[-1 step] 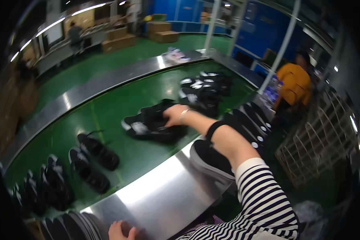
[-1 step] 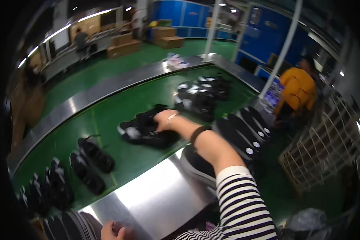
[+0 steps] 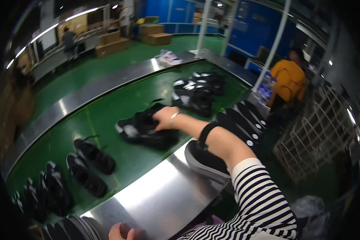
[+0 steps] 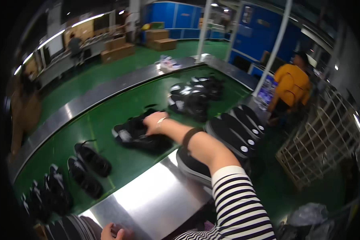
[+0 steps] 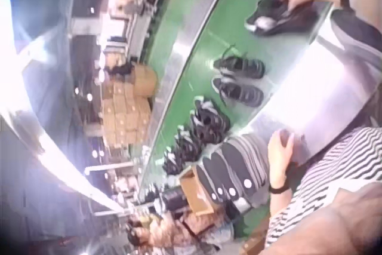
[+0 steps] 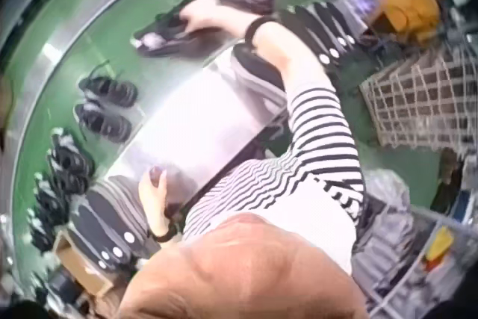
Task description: Inserting white insoles into black and white sneakers on a factory conveyor belt.
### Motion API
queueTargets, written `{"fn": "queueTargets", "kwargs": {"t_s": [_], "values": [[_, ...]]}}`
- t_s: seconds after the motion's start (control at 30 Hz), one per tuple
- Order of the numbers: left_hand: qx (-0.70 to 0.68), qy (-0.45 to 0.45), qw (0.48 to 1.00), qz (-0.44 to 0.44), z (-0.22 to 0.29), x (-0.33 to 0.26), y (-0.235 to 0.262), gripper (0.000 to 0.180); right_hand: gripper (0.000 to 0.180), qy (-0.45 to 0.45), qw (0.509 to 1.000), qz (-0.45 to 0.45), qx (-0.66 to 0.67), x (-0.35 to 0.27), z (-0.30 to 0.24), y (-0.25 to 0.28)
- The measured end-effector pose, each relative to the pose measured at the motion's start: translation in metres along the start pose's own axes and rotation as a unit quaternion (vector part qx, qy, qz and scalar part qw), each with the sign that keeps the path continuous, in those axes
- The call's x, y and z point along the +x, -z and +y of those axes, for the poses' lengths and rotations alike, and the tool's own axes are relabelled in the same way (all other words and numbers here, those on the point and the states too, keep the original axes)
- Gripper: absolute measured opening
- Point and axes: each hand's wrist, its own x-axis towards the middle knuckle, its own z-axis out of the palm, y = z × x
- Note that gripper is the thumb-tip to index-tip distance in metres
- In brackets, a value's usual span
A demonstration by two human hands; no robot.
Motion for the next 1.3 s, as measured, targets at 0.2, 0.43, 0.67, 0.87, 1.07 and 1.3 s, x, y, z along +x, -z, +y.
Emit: {"fn": "queueTargets", "kwargs": {"t_s": [0.2, 0.43, 0.67, 0.87, 1.07, 1.3], "values": [[-0.366, 0.036, 0.930, -0.008, 0.039, 0.002, -0.015, 0.044, 0.028, 0.102, 0.993, 0.040, -0.032, -0.092, -0.089, 0.035], [-0.579, 0.077, 0.811, 0.034, 0.071, 0.010, -0.063, 0.054, 0.027, 0.181, 0.983, -0.003, 0.028, -0.214, -0.130, -0.022], [-0.616, 0.088, 0.781, 0.048, 0.045, 0.012, -0.098, 0.044, 0.023, 0.256, 0.944, 0.209, -0.008, -0.251, -0.134, -0.060], [-0.560, 0.112, 0.821, 0.002, 0.035, 0.016, -0.092, 0.027, 0.022, 0.308, 0.934, 0.132, 0.122, -0.239, -0.132, -0.061], [-0.789, 0.165, 0.541, -0.241, 0.021, 0.027, -0.050, 0.017, 0.020, 0.302, 0.946, 0.072, 0.098, -0.234, -0.130, -0.059], [-0.623, -0.134, 0.771, 0.012, 0.044, 0.038, -0.045, 0.046, 0.023, 0.315, 0.944, 0.028, 0.090, -0.227, -0.133, -0.059]]}}
